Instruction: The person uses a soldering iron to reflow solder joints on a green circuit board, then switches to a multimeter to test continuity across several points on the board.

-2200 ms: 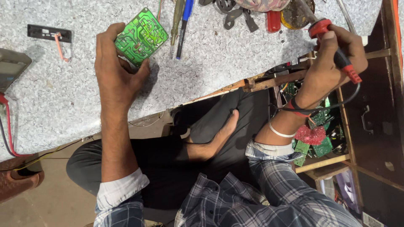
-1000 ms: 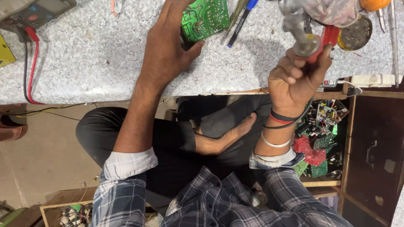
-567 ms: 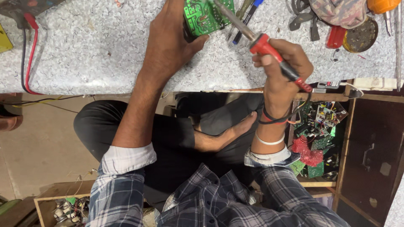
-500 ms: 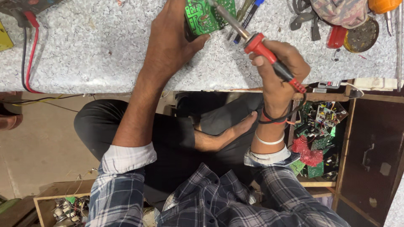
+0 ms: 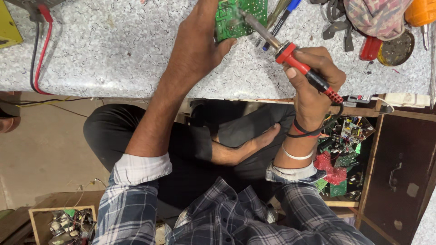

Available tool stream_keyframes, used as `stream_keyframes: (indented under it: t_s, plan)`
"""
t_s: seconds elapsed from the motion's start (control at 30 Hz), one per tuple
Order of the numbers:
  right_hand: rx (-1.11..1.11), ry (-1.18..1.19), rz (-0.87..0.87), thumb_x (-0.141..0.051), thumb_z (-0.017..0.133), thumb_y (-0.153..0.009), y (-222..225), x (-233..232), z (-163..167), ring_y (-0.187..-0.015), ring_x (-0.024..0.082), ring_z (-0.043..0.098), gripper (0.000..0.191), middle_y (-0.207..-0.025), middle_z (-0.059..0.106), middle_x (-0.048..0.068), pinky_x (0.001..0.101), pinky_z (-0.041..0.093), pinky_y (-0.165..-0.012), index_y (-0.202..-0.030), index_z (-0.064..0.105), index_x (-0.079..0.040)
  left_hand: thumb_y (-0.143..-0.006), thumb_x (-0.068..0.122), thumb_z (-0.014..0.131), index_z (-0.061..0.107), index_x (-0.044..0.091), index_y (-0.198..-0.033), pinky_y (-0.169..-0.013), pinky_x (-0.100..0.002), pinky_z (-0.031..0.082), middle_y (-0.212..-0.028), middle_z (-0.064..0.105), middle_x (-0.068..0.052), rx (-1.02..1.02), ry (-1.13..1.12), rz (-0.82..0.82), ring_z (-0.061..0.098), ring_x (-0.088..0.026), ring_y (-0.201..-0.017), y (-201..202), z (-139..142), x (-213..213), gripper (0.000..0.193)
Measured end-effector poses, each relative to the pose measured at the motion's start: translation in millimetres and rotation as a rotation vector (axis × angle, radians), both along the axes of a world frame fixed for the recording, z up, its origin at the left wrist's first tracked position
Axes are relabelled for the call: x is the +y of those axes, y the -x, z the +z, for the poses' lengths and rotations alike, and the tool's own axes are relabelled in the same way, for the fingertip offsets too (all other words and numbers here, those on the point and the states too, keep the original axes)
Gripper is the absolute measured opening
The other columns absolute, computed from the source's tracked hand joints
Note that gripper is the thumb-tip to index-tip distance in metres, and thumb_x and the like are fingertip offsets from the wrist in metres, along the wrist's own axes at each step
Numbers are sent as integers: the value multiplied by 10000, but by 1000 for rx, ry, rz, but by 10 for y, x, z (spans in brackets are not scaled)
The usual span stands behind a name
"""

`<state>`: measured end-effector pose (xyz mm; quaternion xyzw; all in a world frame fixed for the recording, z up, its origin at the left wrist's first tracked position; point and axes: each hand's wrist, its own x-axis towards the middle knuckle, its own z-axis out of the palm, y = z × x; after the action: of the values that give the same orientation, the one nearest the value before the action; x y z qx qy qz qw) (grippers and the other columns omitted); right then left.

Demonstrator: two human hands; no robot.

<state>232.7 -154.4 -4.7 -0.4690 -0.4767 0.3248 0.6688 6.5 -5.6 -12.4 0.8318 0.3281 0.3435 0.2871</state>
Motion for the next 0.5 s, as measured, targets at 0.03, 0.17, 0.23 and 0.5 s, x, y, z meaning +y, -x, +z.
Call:
stream_keyframes:
  t_s: [0.03,0.17,0.23,0.5]
  plan:
    - [-7,-5,-2,-57,850,-998,-4,4,-3,-929,204,705,264,-1078,687,140,313,577,-871,-1210,721,31,-909,112,930,341,60,-1509,-780,-329,626,-1256,633,-204,29,-12,11,776,-303,-993,-4,0,8,842]
    - [-8,-8,-22,-66,851,-997,-2,-1,-21,-915,206,704,267,-1081,684,142,311,581,-856,-1203,717,36,-922,114,928,337,57,-1513,-786,-325,625,-1265,628,-206,24,-13,4,775,-305,-997,5,6,1,838]
    - [-3,-5,-20,-72,854,-998,-5,-4,-26,-922,207,705,271,-1082,681,141,312,583,-861,-1204,716,35,-931,105,921,335,54,-1519,-796,-323,626,-1269,624,-204,-2,-4,-8,775,-306,-1009,11,13,-8,832]
    - [24,6,-20,-83,866,-986,-10,-7,-37,-912,210,708,280,-1068,685,145,309,579,-846,-1194,723,38,-933,97,914,368,59,-1507,-783,-313,625,-1259,625,-189,13,5,-6,778,-289,-1009,16,12,-2,794]
